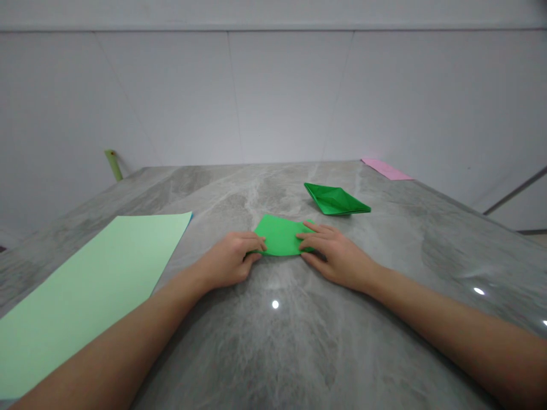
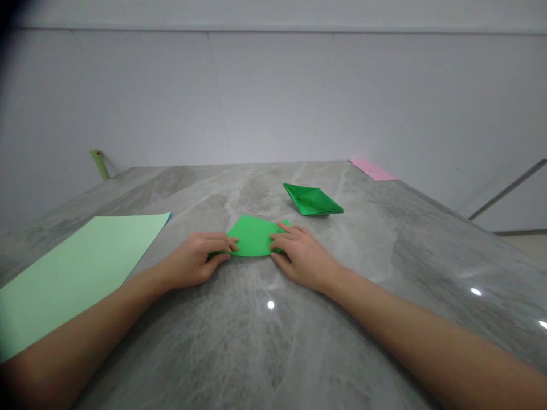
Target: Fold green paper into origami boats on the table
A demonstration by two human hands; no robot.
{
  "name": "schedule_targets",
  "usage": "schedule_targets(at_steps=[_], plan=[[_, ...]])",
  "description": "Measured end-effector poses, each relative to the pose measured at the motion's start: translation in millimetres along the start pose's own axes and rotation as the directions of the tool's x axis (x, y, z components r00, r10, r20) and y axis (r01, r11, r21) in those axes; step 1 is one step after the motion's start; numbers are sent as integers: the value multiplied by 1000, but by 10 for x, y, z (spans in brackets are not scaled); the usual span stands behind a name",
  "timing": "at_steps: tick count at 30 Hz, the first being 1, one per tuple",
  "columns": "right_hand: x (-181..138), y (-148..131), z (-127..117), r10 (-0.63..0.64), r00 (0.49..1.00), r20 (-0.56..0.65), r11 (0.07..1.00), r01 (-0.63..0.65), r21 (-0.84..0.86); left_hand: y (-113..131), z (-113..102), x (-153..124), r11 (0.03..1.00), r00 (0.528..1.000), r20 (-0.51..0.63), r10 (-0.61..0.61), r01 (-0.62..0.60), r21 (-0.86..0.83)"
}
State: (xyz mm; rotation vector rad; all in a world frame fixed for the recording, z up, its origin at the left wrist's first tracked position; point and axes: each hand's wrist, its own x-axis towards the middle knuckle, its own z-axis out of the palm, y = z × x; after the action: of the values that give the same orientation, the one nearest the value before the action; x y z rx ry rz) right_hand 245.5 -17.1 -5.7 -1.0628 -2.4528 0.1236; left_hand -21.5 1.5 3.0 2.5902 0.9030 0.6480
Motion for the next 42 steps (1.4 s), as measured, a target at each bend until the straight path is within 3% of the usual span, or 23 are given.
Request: schedule_targets(at_steps=[5,8,14,17,21,28,32,37,42], plan=[[15,8,-6,0,1000,-21,1000,0,-18,-21,-43,-2,983,985,-37,-168,165,-83],[16,-17,-24,-4,999,-49,1000,3,-9,-22,-66,-2,984,990,-18,-141,138,-112],[3,-48,-66,225,972,-66,968,-215,127,-23,-51,17,992,992,-39,-121,120,-24],[11,-37,-79,315,942,-113,934,-287,213,-9,-62,25,970,976,-28,-218,214,-113],[11,-14,-73,341,931,-132,909,-291,297,7,-88,24,927,955,33,-296,296,-231],[-1,8,-50,359,933,-28,859,-319,400,-25,-89,19,920,939,-11,-342,333,-208],[19,37,-19,381,924,32,851,-364,378,-9,-97,13,957,958,-15,-286,285,-44],[55,54,-6,411,906,96,840,-418,346,-12,-100,27,956,958,50,-284,279,92],[57,38,-38,390,912,128,853,-410,322,-7,-101,40,947,932,179,-314,321,-8]])
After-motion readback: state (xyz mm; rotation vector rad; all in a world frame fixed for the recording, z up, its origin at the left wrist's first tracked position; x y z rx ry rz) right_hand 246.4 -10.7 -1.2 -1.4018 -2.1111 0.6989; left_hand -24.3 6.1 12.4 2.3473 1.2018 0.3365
